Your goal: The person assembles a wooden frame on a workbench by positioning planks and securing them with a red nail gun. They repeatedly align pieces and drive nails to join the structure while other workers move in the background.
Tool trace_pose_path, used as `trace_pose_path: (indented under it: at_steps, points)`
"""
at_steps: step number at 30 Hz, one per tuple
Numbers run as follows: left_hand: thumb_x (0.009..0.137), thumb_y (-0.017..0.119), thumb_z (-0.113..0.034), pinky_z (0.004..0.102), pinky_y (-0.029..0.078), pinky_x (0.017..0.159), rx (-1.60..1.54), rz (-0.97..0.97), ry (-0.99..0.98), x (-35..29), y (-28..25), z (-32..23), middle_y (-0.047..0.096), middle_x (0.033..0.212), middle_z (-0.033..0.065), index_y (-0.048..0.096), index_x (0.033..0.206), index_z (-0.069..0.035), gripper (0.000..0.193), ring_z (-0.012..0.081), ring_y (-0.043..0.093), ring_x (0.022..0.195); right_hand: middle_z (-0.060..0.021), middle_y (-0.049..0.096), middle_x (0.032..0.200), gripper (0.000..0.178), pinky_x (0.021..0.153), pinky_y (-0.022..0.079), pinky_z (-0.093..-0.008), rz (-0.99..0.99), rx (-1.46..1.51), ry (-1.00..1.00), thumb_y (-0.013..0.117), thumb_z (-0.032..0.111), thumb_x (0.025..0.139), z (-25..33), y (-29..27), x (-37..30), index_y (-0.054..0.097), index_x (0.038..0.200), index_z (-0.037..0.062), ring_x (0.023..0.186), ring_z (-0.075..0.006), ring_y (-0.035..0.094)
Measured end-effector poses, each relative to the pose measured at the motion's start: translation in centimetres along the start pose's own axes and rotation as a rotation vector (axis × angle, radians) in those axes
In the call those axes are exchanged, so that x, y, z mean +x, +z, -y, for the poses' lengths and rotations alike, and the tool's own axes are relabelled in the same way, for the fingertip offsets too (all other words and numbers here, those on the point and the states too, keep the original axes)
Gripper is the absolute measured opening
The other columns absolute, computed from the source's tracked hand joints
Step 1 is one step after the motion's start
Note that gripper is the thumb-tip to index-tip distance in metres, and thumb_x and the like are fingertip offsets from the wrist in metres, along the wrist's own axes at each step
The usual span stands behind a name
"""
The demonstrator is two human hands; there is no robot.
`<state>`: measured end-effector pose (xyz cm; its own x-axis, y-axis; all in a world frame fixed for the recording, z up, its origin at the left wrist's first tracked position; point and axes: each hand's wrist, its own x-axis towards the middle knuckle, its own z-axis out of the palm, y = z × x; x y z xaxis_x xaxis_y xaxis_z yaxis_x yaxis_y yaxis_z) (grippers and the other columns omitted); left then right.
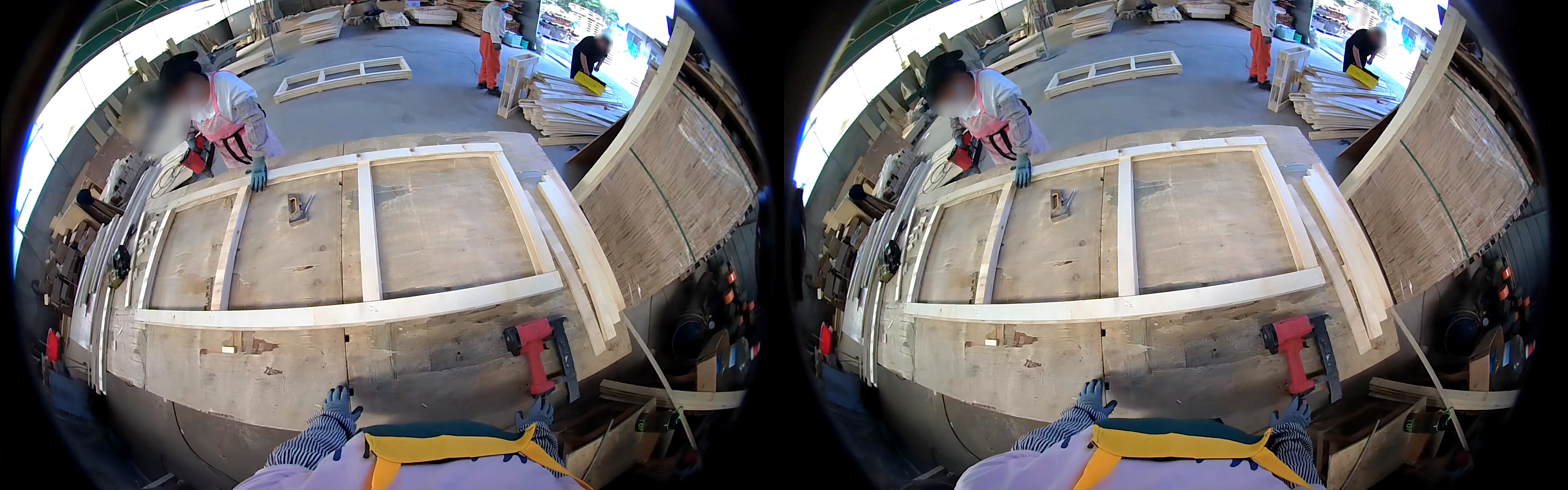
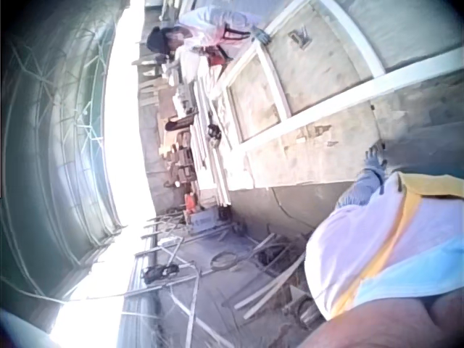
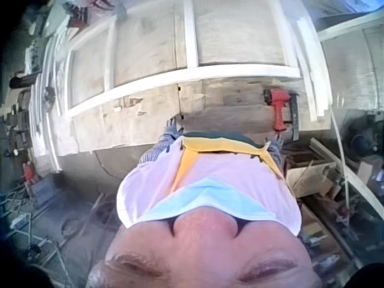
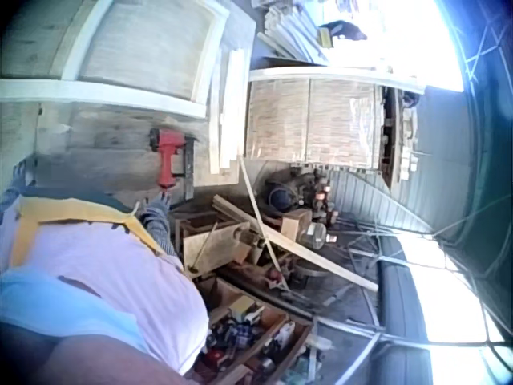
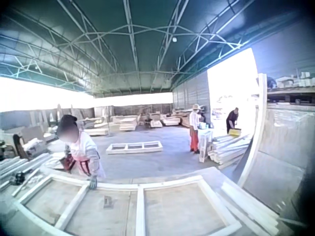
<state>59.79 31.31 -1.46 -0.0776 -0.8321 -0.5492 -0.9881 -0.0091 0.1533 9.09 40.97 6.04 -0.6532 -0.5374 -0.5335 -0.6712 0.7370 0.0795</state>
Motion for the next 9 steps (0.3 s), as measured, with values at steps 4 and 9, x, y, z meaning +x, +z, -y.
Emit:
trace_pose_path:
  at_steps: [4,9]
  points:
    - [0.078,0.064,-0.053,0.0447,0.029,0.11,-0.036,0.127,-0.311,-7.4,2.2,9.0,0.03,0.147,0.0144,0.022,0.146,-0.007,0.092,0.0323,0.028,0.135,-0.017,0.026,0.149,0.088,0.114,0.021,-0.0442,0.085,-0.018,0.099,0.069,0.04,0.078,-0.1,2.2,-2.6,0.021,0.147,0.0135,0.138,-0.0333,0.023]
    - [0.078,0.065,-0.053,0.0456,0.03,0.109,-0.104,0.311,-0.579,-17.8,8.6,15.7,0.03,0.147,0.0131,0.022,0.146,-0.009,0.092,0.0339,0.029,0.134,-0.0166,0.026,0.149,0.088,0.114,0.021,-0.0436,0.099,-0.02,0.028,0.068,0.04,0.079,-0.5,2.9,-1.5,0.02,0.147,0.0139,0.138,-0.033,0.023]
